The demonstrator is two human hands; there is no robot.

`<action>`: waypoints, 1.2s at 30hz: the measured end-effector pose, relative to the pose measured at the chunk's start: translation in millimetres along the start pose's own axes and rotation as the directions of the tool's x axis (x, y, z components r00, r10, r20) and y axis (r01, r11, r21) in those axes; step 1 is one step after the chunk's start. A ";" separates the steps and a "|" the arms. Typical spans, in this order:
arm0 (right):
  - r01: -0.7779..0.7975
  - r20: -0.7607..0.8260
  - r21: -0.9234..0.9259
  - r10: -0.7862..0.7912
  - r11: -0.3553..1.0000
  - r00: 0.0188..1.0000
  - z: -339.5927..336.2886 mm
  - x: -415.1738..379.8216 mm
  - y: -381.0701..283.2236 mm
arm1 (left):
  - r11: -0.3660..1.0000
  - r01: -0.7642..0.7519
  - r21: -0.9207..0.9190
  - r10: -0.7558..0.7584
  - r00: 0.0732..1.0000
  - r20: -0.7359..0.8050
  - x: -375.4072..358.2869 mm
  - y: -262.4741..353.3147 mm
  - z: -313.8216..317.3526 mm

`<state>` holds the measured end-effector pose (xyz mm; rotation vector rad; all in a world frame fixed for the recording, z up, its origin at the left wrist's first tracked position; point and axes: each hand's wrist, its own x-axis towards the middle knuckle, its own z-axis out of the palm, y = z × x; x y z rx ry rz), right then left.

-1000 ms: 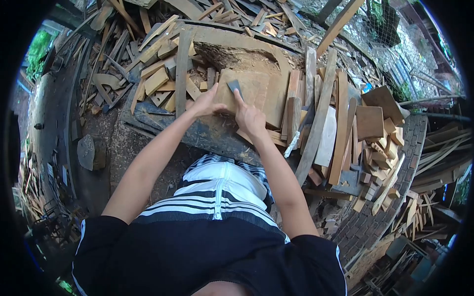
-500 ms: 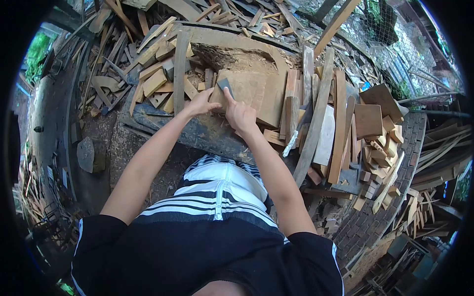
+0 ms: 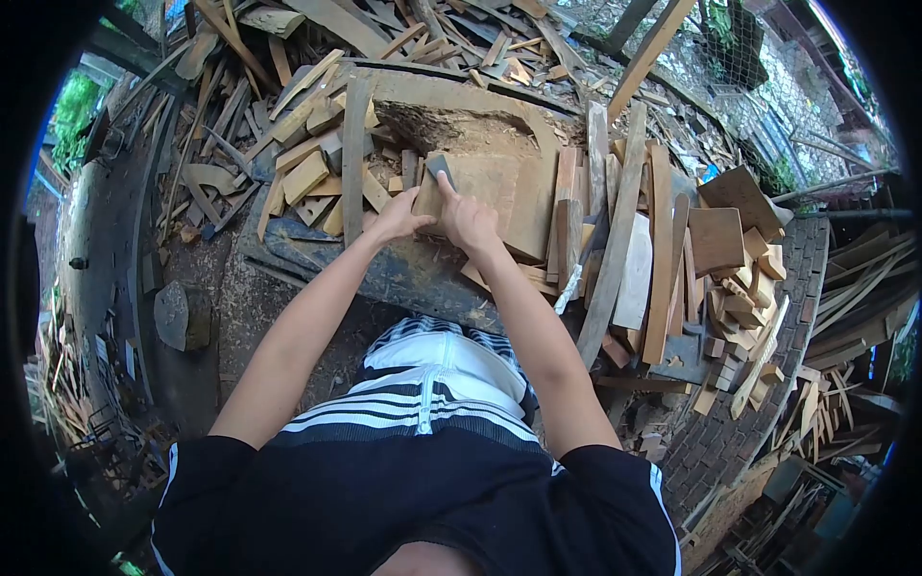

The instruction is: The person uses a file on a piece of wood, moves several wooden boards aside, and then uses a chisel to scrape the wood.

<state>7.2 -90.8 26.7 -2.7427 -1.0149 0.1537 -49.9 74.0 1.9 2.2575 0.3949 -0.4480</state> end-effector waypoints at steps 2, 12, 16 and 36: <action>-0.019 0.063 -0.029 0.021 0.999 0.998 -2.8 -12.5 1.7 | 1.000 -0.013 0.009 0.013 0.999 -0.049 1.2 1.0 5.8; -0.131 0.171 0.110 0.111 0.985 0.979 -10.5 13.9 -10.6 | 0.999 0.002 -0.037 -0.005 0.996 -0.089 -2.0 5.0 4.4; -0.081 0.139 0.057 0.072 0.995 0.988 -6.9 3.3 0.2 | 0.999 0.041 0.026 -0.040 0.997 -0.062 1.3 7.8 6.3; -0.253 0.380 0.092 0.201 0.963 0.903 -48.7 -39.4 17.6 | 0.953 0.144 0.268 -0.146 0.989 -0.012 1.0 60.8 0.5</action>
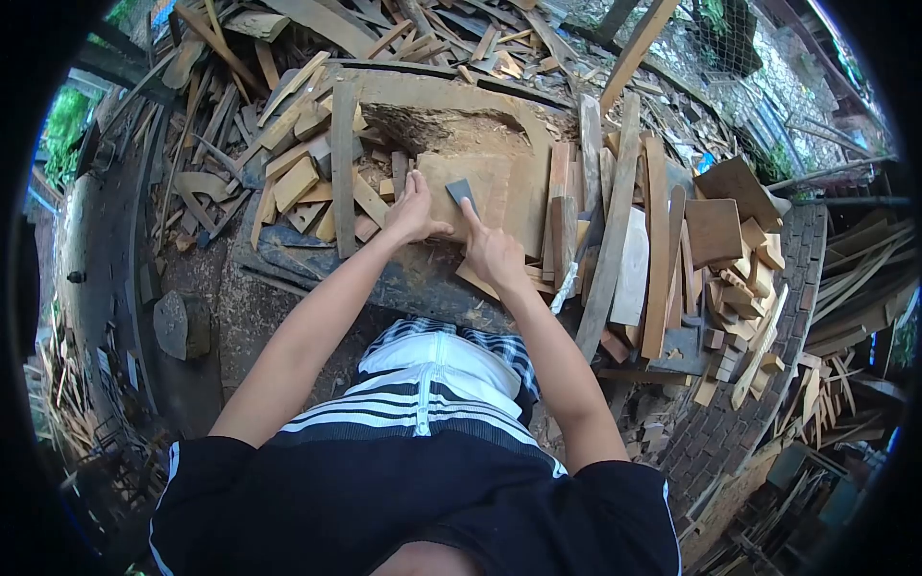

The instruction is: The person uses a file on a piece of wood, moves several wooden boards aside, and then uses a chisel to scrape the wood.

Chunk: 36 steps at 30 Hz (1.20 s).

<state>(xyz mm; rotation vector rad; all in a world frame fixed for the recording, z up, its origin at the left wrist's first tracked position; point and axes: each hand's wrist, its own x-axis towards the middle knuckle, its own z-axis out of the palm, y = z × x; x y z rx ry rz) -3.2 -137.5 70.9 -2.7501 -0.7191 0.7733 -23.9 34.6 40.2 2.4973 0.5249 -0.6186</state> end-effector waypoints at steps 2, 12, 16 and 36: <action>0.019 -0.045 -0.003 -0.019 1.000 0.999 0.4 12.5 -0.9 | 1.000 -0.012 0.004 0.012 1.000 0.012 2.0 0.8 2.2; -0.002 -0.087 -0.036 -0.001 0.999 0.996 -1.8 -19.7 21.6 | 0.986 -0.072 0.153 0.082 0.995 -0.057 3.5 5.8 -6.0; -0.038 -0.095 0.000 0.038 0.999 0.995 -5.7 -17.9 29.2 | 0.985 -0.047 0.168 0.045 0.999 0.016 11.2 14.1 -7.1; -0.012 -0.345 -0.077 -0.016 0.997 0.938 13.2 -6.7 53.7 | 0.982 -0.085 0.168 0.081 0.996 0.032 8.6 13.6 -11.6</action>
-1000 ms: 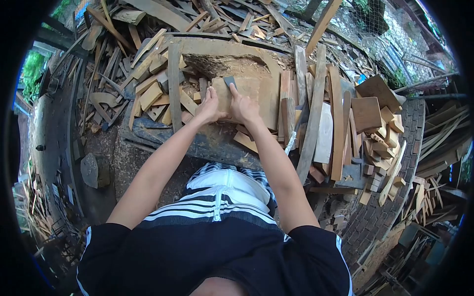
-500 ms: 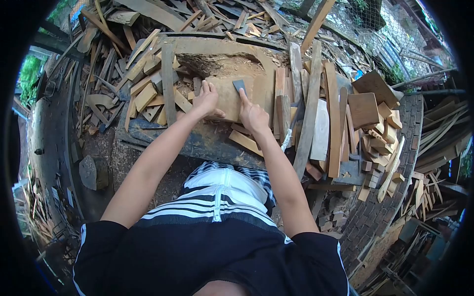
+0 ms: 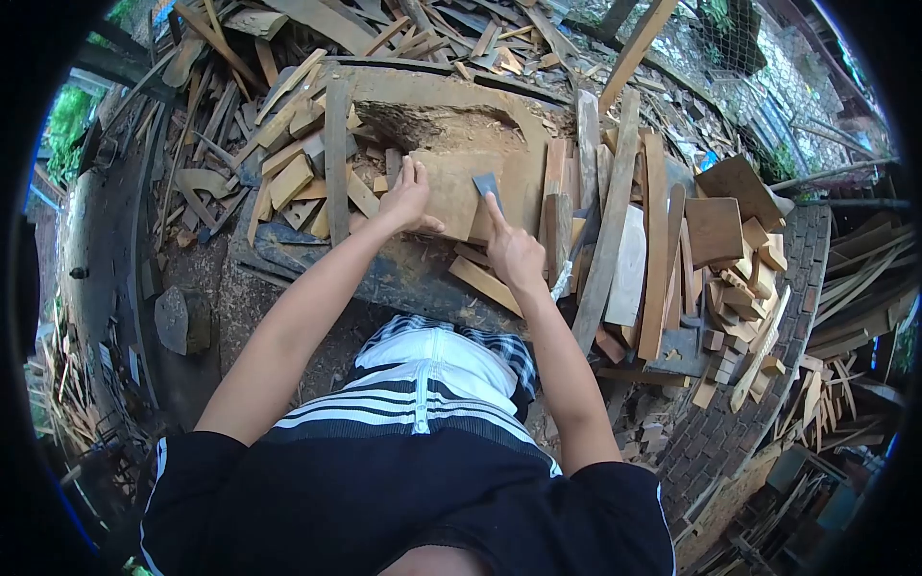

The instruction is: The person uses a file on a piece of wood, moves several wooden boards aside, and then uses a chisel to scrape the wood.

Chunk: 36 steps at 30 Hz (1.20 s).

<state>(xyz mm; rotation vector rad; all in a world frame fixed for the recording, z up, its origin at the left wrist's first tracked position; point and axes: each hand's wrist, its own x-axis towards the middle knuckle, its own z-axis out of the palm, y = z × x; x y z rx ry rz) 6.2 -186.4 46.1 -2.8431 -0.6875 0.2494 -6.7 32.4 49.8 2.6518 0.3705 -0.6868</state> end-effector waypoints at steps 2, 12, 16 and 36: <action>0.005 0.036 -0.002 -0.005 1.000 0.999 -2.6 -5.4 1.6 | 1.000 -0.008 -0.020 0.008 1.000 0.002 -2.6 -4.4 4.5; 0.025 0.073 -0.008 -0.025 1.000 0.997 -2.9 5.0 5.4 | 0.998 -0.032 -0.048 0.032 0.999 -0.005 -0.4 -7.1 3.9; 0.047 0.031 -0.036 -0.046 0.998 0.998 5.2 16.8 3.2 | 0.998 -0.047 -0.039 0.046 0.999 -0.014 2.0 -8.7 8.8; 0.144 0.053 -0.017 -0.143 0.989 0.988 -5.4 11.1 26.6 | 0.995 -0.057 -0.085 0.054 0.998 -0.036 -1.5 -10.3 7.5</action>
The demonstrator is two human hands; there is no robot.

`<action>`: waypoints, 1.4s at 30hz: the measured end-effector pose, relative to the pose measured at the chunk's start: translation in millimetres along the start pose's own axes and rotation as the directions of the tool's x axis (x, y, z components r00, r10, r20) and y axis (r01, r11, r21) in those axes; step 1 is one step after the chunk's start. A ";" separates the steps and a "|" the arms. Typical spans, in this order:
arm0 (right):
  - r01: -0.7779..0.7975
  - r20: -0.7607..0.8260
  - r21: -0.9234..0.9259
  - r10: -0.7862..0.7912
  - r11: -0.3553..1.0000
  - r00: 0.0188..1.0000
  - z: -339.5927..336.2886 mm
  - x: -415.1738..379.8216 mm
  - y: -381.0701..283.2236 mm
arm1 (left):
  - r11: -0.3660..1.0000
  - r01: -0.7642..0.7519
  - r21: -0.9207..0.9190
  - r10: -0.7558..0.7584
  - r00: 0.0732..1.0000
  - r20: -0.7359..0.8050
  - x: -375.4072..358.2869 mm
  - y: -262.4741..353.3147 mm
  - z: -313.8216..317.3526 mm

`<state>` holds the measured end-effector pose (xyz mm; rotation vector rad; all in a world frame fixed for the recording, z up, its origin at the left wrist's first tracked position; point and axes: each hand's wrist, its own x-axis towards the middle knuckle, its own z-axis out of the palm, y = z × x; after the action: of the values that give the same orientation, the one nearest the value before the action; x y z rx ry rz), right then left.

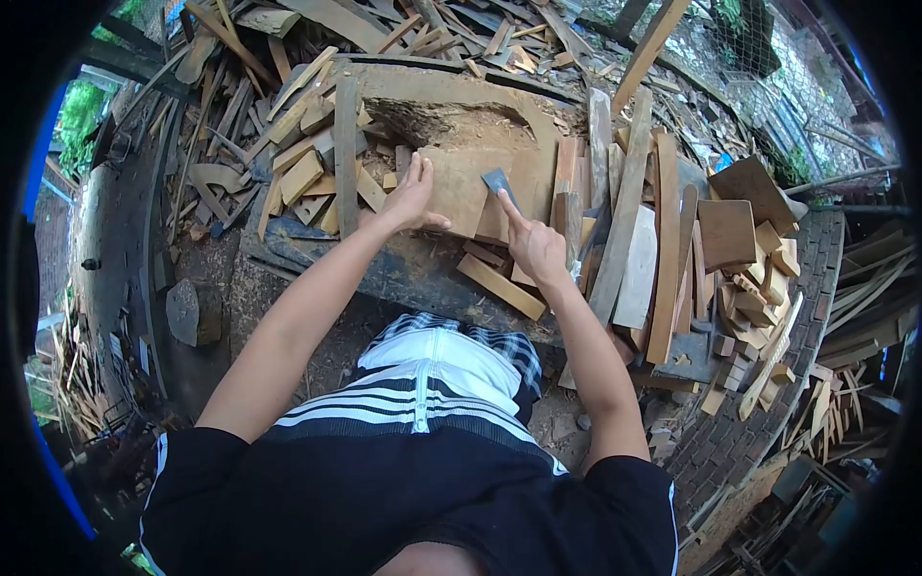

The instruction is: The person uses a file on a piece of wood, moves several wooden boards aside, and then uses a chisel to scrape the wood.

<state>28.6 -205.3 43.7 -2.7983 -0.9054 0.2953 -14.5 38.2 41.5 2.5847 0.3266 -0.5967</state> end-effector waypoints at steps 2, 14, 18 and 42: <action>0.031 0.006 -0.009 -0.031 0.999 1.000 0.2 10.9 2.5 | 1.000 0.004 0.000 -0.004 1.000 0.010 1.3 -0.2 1.2; 0.072 0.088 -0.034 -0.069 0.997 0.994 -6.0 17.3 14.2 | 0.999 0.032 -0.016 -0.032 0.999 0.021 1.2 1.1 0.5; 0.086 0.052 -0.005 -0.086 0.996 0.995 3.1 39.7 -6.3 | 1.000 0.030 0.011 -0.029 0.999 -0.015 0.7 0.4 3.2; -0.335 0.200 0.400 0.276 0.853 0.940 -0.3 35.5 -44.3 | 1.000 0.002 0.031 -0.002 1.000 -0.001 1.4 -1.5 2.8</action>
<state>32.2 -148.9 49.8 -2.5107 -0.3451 0.6527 -14.8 38.3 38.0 2.6151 0.3234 -0.6055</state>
